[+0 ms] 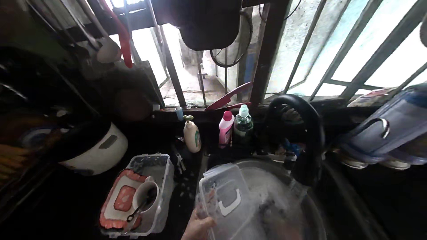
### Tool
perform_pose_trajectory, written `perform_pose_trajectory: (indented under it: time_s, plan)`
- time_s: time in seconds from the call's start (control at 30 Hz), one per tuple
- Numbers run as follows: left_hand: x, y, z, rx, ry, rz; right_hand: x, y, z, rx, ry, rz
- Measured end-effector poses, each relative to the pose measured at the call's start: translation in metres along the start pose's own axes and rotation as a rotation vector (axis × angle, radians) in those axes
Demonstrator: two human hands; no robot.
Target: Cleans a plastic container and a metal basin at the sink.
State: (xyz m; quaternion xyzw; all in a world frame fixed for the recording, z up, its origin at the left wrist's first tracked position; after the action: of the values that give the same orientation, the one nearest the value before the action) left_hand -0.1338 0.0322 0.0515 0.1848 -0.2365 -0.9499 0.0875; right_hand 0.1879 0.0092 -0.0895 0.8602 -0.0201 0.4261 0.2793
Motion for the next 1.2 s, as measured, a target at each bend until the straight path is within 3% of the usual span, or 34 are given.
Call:
perform_pose_trajectory:
  time_s: [0.07, 0.13, 0.23, 0.3, 0.4, 0.47, 0.57, 0.63, 0.8, 0.87, 0.97, 1.07, 1.13, 1.2]
  plan:
    - [-0.002, 0.001, 0.001, 0.022, 0.007, -0.019, 0.034, 0.024, -0.038, -0.012, -0.283, 0.227]
    - [-0.010, 0.002, -0.007, 0.073, 0.005, 0.003, 0.048, 0.063, -0.090, 0.256, -0.430, 0.348]
    - [-0.038, 0.008, -0.021, 0.109, 0.031, -0.064, 0.039, 0.097, -0.160, 0.695, -0.446, 0.467]
    - [-0.057, 0.017, -0.027, 0.100, 0.026, -0.114, 0.038, 0.084, -0.178, 0.786, -0.390, 0.600]
    - [-0.067, 0.029, -0.026, 0.115, 0.006, -0.123, 0.061, 0.023, -0.160, 0.728, -0.321, 0.740]
    - [-0.065, 0.028, -0.027, 0.127, 0.024, -0.116, 0.064, 0.004, -0.146, 0.682, -0.351, 0.736]
    - [-0.065, 0.016, -0.032, 0.128, 0.024, -0.159, 0.048, 0.040, -0.171, 0.783, -0.524, 0.491]
    - [-0.065, 0.010, -0.036, 0.125, 0.026, -0.164, 0.041, 0.052, -0.185, 0.866, -0.476, 0.454]
    - [-0.055, 0.008, -0.022, 0.099, 0.032, 0.015, 0.049, -0.010, -0.117, 0.496, -0.209, 0.529]
    - [-0.048, -0.001, -0.018, 0.077, 0.085, 0.076, 0.031, 0.020, -0.115, 0.574, -0.280, 0.540]
    - [-0.043, -0.011, -0.022, 0.059, 0.057, 0.105, 0.003, 0.090, -0.157, 0.802, -0.402, 0.453]
    - [-0.048, 0.001, -0.025, 0.052, 0.046, -0.006, 0.015, 0.073, -0.168, 0.747, -0.255, 0.623]
    - [-0.049, 0.008, -0.024, 0.052, 0.064, -0.028, 0.033, 0.029, -0.144, 0.593, -0.178, 0.682]
    - [-0.048, 0.010, -0.020, 0.041, 0.091, -0.016, 0.036, 0.009, -0.123, 0.576, -0.191, 0.750]
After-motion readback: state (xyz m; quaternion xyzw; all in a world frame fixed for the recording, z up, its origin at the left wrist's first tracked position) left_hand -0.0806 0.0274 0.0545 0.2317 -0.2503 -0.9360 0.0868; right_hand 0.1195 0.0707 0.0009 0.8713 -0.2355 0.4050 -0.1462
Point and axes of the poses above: each hand's wrist, its own y-axis away from the middle knuckle, its own x-axis out of the back of the hand, z = x × y, the point moved 4 cm from there along -y, towards the middle knuckle, and after that the axes turned 15 degrees about z, right-handed, at the moved point
